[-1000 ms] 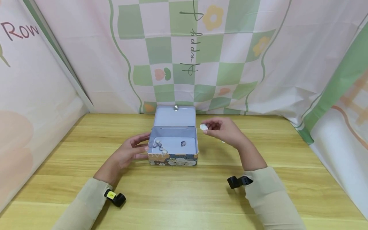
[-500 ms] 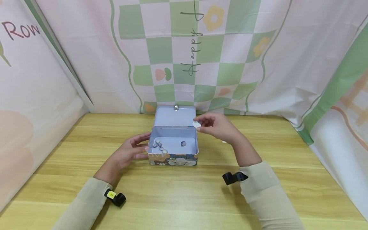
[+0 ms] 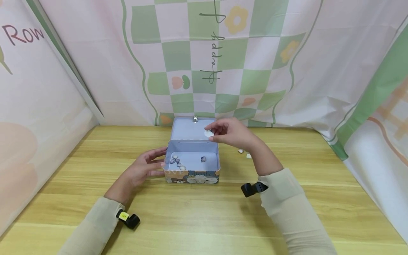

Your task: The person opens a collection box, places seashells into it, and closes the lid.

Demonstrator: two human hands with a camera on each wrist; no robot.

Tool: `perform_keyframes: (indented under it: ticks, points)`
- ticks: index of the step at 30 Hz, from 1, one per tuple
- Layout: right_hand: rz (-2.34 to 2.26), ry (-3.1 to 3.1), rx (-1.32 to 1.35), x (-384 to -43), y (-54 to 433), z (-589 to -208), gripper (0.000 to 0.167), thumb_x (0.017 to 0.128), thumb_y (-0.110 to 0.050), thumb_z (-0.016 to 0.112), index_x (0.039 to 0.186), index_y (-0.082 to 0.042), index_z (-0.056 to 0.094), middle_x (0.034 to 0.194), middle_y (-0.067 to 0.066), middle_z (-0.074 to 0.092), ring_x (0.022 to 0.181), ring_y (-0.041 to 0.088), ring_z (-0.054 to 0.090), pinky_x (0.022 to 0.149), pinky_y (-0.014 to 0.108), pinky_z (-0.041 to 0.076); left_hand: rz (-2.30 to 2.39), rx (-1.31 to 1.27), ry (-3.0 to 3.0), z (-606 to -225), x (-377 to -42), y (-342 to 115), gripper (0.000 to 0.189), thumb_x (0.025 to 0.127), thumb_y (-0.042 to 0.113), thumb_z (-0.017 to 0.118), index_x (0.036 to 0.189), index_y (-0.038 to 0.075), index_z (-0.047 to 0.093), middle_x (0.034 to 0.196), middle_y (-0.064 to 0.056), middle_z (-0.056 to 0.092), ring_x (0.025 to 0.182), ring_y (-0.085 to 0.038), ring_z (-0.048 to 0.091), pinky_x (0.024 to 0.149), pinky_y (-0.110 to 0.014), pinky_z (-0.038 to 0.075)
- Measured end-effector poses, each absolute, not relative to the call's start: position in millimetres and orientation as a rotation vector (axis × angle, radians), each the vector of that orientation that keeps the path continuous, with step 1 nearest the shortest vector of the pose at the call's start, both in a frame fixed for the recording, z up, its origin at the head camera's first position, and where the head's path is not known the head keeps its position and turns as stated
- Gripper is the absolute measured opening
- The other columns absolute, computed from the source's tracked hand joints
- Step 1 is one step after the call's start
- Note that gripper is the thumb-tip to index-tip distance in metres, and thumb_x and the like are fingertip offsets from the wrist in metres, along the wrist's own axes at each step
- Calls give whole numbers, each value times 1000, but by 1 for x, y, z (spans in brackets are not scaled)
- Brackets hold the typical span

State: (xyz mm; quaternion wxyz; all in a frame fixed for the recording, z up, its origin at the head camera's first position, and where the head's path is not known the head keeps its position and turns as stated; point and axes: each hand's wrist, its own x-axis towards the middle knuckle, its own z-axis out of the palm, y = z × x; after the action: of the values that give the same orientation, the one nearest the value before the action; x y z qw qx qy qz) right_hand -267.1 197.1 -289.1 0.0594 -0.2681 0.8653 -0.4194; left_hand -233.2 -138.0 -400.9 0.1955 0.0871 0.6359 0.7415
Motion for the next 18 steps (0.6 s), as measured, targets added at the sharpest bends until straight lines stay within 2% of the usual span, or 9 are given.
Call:
perform_keyframes:
  ticks: [7,11,18]
  points:
    - [-1224,2588,-817,-272,187,-283,33,88,-18,74,120,-7,68,104,10,67,87,24,59,72,29,56,2080,242,1779,-405,-236,-139,71,87,0,69,149,8,36,153,-12,34,133,-38,41,94,-44,53]
    - [-1216,2534,-873,-279,181,-282,32,87,-12,74,118,-4,68,105,14,66,91,25,60,76,30,57,2083,234,1779,-406,-237,-139,70,87,-1,69,149,8,38,152,-11,36,132,-36,42,94,-43,53]
    - [-1122,2493,-916,-291,169,-281,33,87,-15,74,118,-5,68,104,11,66,91,24,58,76,31,55,2081,241,1778,-405,-236,-139,69,87,-1,68,149,8,37,152,-11,36,132,-37,42,94,-43,53]
